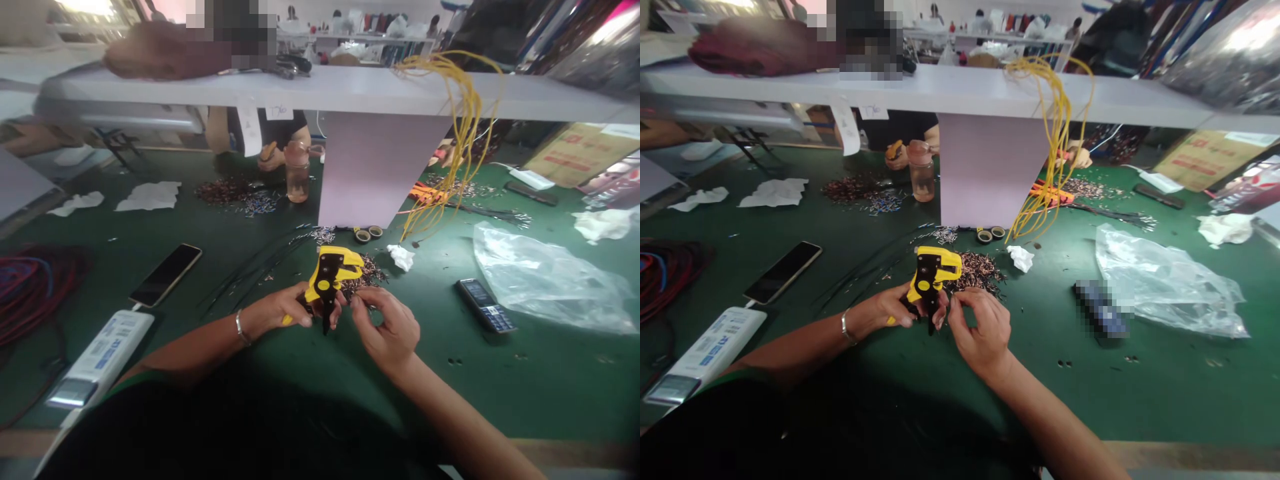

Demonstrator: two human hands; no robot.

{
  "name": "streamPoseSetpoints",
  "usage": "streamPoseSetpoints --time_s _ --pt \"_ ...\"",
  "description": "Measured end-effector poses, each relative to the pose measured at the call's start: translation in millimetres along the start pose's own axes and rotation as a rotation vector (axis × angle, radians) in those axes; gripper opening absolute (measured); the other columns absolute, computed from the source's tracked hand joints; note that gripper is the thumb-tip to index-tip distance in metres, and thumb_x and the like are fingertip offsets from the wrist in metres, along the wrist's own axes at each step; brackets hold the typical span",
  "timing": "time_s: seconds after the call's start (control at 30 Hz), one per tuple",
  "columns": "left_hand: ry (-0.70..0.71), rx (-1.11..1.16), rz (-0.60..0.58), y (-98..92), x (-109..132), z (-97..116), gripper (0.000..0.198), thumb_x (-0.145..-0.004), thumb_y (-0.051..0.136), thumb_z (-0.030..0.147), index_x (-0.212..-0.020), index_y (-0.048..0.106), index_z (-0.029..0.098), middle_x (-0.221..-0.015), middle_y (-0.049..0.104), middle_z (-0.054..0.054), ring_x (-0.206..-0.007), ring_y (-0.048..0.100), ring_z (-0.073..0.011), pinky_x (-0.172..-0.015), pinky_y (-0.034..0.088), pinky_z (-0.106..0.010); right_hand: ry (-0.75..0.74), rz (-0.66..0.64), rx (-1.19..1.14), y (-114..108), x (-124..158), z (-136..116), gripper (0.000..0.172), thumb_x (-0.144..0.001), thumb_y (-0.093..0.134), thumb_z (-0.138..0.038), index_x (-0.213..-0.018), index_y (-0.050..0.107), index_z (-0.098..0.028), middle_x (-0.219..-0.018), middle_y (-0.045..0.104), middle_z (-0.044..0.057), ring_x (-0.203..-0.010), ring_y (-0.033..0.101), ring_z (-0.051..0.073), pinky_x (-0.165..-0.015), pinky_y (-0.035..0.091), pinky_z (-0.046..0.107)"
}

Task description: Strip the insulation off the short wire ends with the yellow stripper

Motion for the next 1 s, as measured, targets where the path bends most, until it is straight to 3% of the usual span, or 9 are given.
streamPoseSetpoints --time_s 0.3,0.57,0.7,0.87,1.0 --pt "-0.052 0.031 -0.04 5.1 3.5 -1.5 0.05 -0.064 0.077 0.018 -0.114 0.069 0.015 -0.094 0.071 -0.01 -0.096 0.069 -0.0293 -0.086 0.05 -0.04 0.173 0.034 -0.006 -11.1 1.5 1.0 0.01 -0.088 0.064 -0.014 -0.086 0.068 -0.023 -0.073 0.077 -0.001 -0.065 0.073 0.015 -0.066 0.06 0.027" --pt "-0.078 0.003 -0.043 4.6 0.4 -2.1 0.042 -0.063 0.079 0.018 -0.104 0.072 0.014 -0.091 0.073 -0.009 -0.088 0.07 -0.0257 -0.079 0.05 -0.033 0.414 -0.017 -0.16 -5.8 9.7 12.4 0.009 -0.087 0.066 -0.021 -0.079 0.07 -0.023 -0.067 0.075 -0.002 -0.061 0.072 0.015 -0.059 0.057 0.027" --pt "-0.057 0.044 -0.019 -0.6 2.1 -7.0 0.044 -0.063 0.078 0.017 -0.107 0.072 0.015 -0.093 0.074 -0.009 -0.087 0.071 -0.0259 -0.082 0.051 -0.036 0.495 -0.038 -0.294 -1.1 12.6 16.8 0.007 -0.088 0.066 -0.022 -0.082 0.07 -0.021 -0.066 0.074 -0.001 -0.061 0.072 0.016 -0.06 0.059 0.029" --pt "-0.041 0.029 -0.007 0.0 1.5 -8.2 0.045 -0.063 0.077 0.018 -0.108 0.071 0.015 -0.09 0.074 -0.01 -0.085 0.071 -0.0264 -0.081 0.051 -0.037 0.513 -0.035 -0.295 0.4 13.6 19.0 0.005 -0.087 0.067 -0.023 -0.082 0.069 -0.021 -0.064 0.073 -0.002 -0.06 0.071 0.016 -0.06 0.059 0.03" --pt "-0.028 0.0 0.008 0.6 1.0 -4.8 0.043 -0.063 0.075 0.016 -0.106 0.071 0.013 -0.091 0.073 -0.01 -0.085 0.07 -0.0246 -0.081 0.049 -0.035 0.401 -0.026 -0.146 -2.0 12.6 16.7 0.006 -0.086 0.066 -0.021 -0.081 0.069 -0.022 -0.066 0.074 -0.002 -0.058 0.071 0.015 -0.058 0.057 0.027"
Point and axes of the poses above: each hand's wrist, its own x-axis away from the middle knuckle, its own y-axis out of the palm, z = x × y, the point moved 3 cm from there along -x, towards the middle knuckle
